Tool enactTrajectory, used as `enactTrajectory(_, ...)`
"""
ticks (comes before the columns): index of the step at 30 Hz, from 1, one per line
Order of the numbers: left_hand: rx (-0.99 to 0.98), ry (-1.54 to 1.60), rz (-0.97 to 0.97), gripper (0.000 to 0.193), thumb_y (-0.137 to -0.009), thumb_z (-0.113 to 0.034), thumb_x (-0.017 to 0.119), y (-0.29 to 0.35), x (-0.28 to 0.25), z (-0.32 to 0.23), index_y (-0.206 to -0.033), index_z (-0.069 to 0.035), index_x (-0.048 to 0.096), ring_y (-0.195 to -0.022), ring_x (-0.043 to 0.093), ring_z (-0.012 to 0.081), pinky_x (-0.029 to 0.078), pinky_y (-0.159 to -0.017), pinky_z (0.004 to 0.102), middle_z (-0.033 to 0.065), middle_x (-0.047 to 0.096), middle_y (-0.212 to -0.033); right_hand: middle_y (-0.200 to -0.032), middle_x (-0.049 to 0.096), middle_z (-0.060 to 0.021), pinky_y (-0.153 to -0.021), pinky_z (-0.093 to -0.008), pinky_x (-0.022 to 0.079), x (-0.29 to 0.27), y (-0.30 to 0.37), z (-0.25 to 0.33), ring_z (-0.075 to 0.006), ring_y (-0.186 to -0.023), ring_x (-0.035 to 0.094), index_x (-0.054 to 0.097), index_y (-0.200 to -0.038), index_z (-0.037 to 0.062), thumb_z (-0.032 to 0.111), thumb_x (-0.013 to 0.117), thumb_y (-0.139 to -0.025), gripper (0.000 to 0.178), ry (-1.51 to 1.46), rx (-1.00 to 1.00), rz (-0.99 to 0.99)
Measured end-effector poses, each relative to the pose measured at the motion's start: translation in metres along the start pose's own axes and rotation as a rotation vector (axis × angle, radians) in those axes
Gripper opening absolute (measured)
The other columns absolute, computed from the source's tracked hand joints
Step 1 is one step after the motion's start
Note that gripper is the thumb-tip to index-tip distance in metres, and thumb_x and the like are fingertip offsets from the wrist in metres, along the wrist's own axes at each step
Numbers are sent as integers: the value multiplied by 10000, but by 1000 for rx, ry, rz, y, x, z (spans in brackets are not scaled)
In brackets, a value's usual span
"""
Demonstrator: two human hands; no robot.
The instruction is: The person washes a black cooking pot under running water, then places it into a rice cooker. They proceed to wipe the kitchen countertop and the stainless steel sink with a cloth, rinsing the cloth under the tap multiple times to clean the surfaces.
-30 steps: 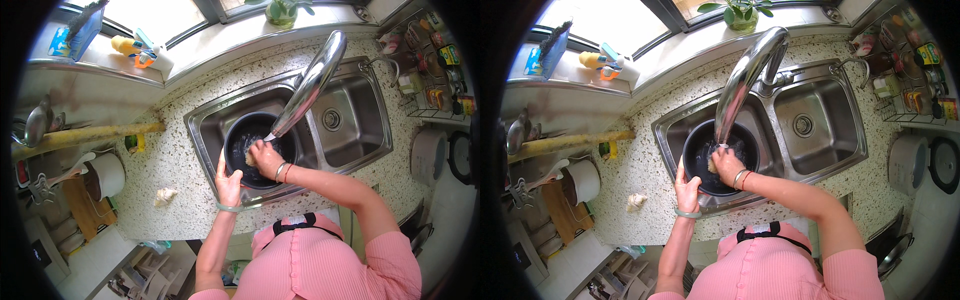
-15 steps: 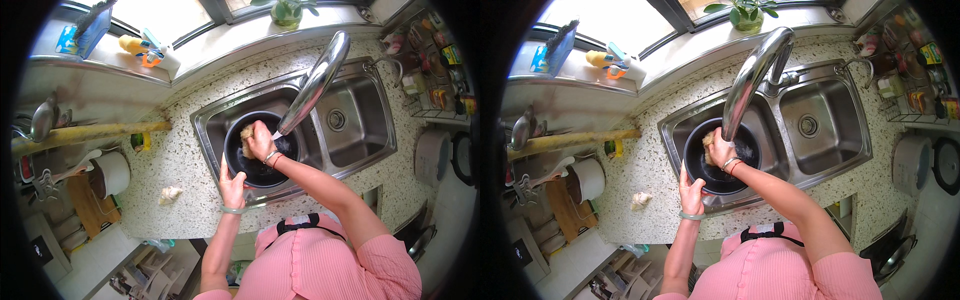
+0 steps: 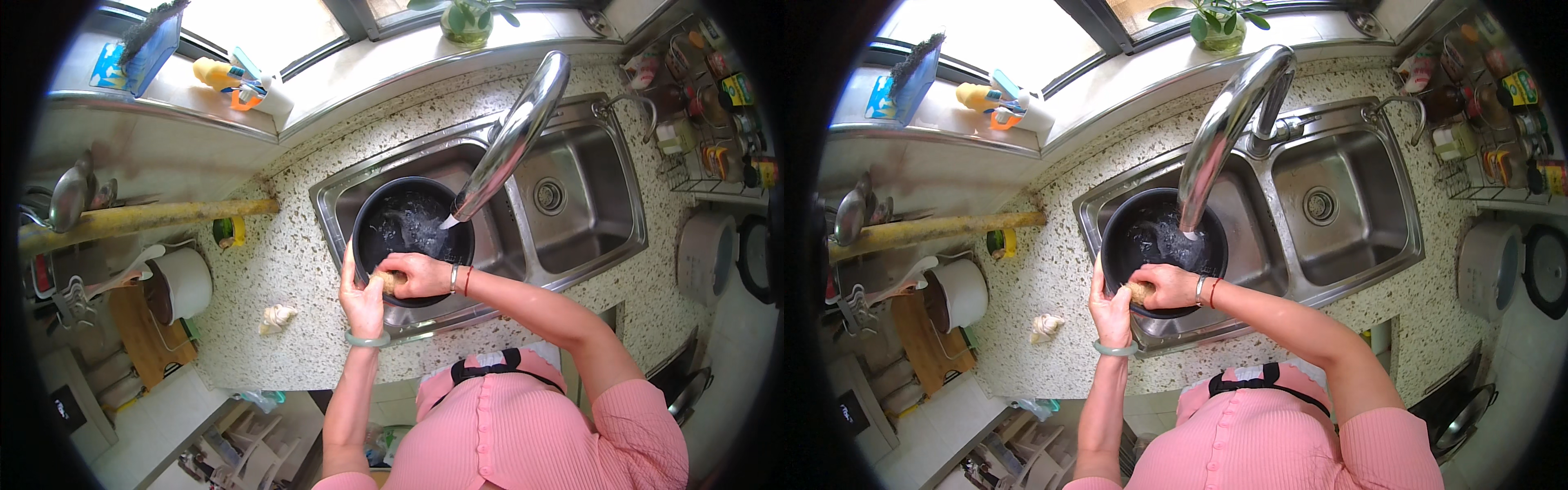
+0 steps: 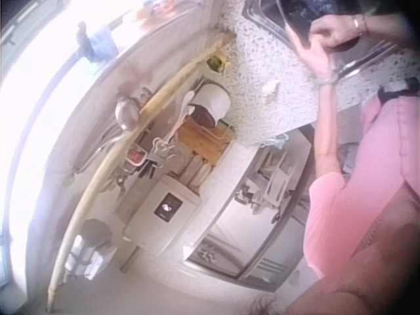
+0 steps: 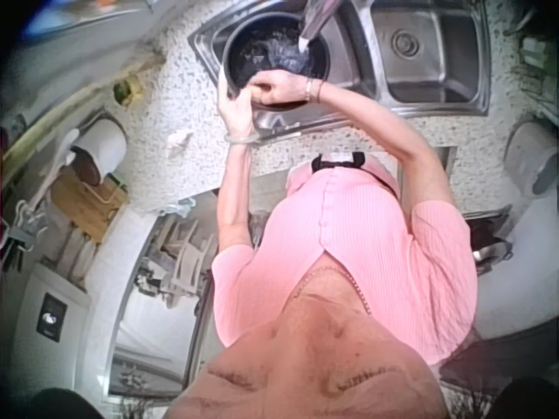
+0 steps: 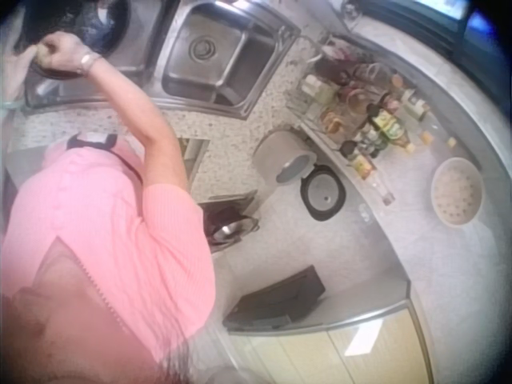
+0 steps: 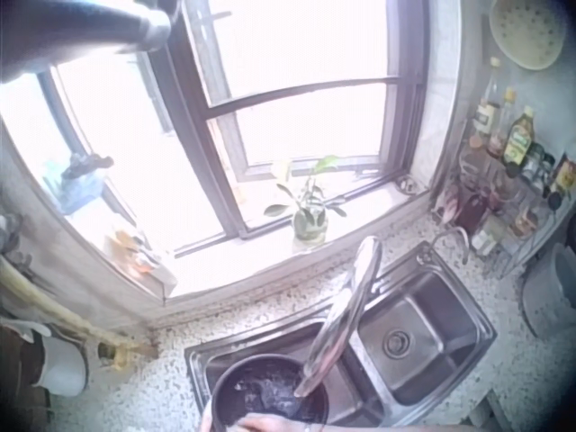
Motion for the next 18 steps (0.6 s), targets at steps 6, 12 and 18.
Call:
enactTrajectory(6, 276, -529, -74, 702, -671, 170, 454, -4, 9, -28, -1315, -84, 571, -1138, 548, 171, 487, -825, 235, 118, 375, -1466, -908, 650, -154, -782, -352, 515, -32, 20, -21, -292, -841, 642, 658, -1029, 36, 133, 674, -727, 318, 34, 154, -275)
enactTrajectory(12, 454, -929, -30, 669, -672, 161, 457, 14, 18, -47, -1262, -107, 622, -1008, 602, 185, 475, -668, 226, 148, 423, -1449, -902, 674, -114, -758, -309, 509, -59, 31, -21, -193, -811, 647, 648, -1071, 26, 102, 654, -747, 334, -158, 333, -280)
enactTrajectory(18, 706, -1230, -2, 602, -668, 152, 594, 30, 8, -47, -1163, -175, 695, -742, 634, 170, 482, -555, 274, 213, 463, -1408, -973, 624, -130, -816, -331, 493, -64, 47, -22, -263, -903, 623, 650, -1086, 32, 125, 660, -737, 361, 43, 188, -239)
Point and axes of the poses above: each hand's wrist, its own y-axis away from the middle knuckle, its own x-axis out of the palm, z = x × y, the point moved 6 cm from there along -y, towards the middle knuckle
